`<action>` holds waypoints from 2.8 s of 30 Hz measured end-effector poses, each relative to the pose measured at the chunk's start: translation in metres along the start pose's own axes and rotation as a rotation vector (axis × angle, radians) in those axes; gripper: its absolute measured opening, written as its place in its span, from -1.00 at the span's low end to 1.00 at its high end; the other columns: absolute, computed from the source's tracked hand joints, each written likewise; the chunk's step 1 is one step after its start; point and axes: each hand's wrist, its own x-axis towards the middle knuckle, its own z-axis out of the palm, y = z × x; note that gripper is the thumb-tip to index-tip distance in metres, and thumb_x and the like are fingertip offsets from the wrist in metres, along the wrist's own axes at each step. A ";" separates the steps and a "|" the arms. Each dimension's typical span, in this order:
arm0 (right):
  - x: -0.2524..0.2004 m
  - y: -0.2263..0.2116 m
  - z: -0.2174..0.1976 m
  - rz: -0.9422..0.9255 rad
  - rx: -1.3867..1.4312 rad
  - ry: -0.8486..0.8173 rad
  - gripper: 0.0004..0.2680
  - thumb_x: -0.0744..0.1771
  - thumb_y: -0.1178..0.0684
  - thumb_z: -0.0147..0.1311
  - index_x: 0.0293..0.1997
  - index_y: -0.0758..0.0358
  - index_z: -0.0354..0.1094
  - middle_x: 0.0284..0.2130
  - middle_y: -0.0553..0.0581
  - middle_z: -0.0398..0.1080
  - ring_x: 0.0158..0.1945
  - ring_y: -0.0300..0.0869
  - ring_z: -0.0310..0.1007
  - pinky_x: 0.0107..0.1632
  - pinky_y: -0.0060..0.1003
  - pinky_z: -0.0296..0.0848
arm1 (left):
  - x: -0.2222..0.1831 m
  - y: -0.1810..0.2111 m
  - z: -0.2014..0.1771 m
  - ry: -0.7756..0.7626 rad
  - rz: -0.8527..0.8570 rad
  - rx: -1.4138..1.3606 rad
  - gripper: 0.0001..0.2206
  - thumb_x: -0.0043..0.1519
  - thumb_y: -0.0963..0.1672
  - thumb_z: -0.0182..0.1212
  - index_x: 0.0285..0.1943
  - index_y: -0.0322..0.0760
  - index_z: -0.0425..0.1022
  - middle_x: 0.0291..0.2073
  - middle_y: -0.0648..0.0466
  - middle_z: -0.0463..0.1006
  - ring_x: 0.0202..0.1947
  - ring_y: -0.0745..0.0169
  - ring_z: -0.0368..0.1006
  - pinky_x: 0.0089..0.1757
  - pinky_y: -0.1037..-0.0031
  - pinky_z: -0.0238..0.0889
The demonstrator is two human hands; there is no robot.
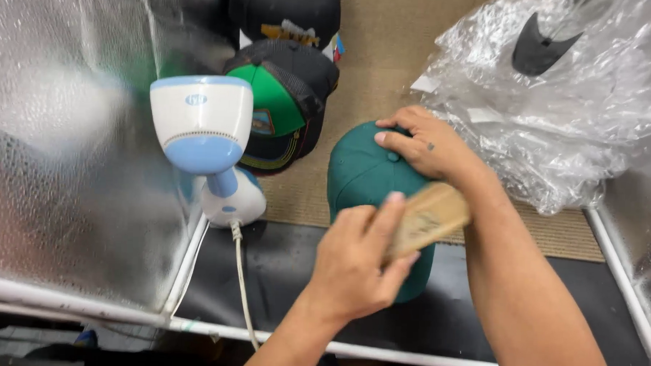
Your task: Brushing a green baseball cap with a small brush to clean it.
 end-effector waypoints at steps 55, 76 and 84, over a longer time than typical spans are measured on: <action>0.002 -0.002 -0.004 0.078 0.035 -0.005 -0.73 0.34 -0.21 0.07 0.08 -0.03 0.50 0.12 0.14 0.45 0.29 0.08 0.34 0.32 0.00 0.27 | 0.005 -0.065 -0.001 0.116 -0.043 0.047 -0.41 0.24 -0.03 0.26 0.43 -0.38 0.30 -0.25 -0.25 0.42 -0.26 -0.36 0.40 -0.18 0.06 0.34; 0.003 0.007 -0.008 0.080 0.130 -0.030 -0.78 0.37 -0.13 0.03 0.00 0.03 0.54 0.11 0.08 0.49 0.26 0.04 0.40 0.32 -0.04 0.28 | -0.003 -0.036 -0.011 0.154 -0.547 0.073 -0.41 0.26 0.04 0.20 0.40 -0.39 0.38 -0.17 -0.34 0.53 -0.17 -0.46 0.54 -0.24 0.03 0.43; -0.002 0.003 -0.010 0.036 0.172 -0.005 -0.78 0.38 -0.08 0.01 -0.02 0.13 0.55 0.06 0.17 0.52 0.21 0.12 0.43 0.31 0.00 0.30 | -0.015 -0.062 0.003 -0.040 -0.958 -0.104 -0.39 0.33 0.10 -0.02 0.50 -0.28 0.27 0.15 -0.46 0.48 0.15 -0.50 0.42 0.05 -0.05 0.36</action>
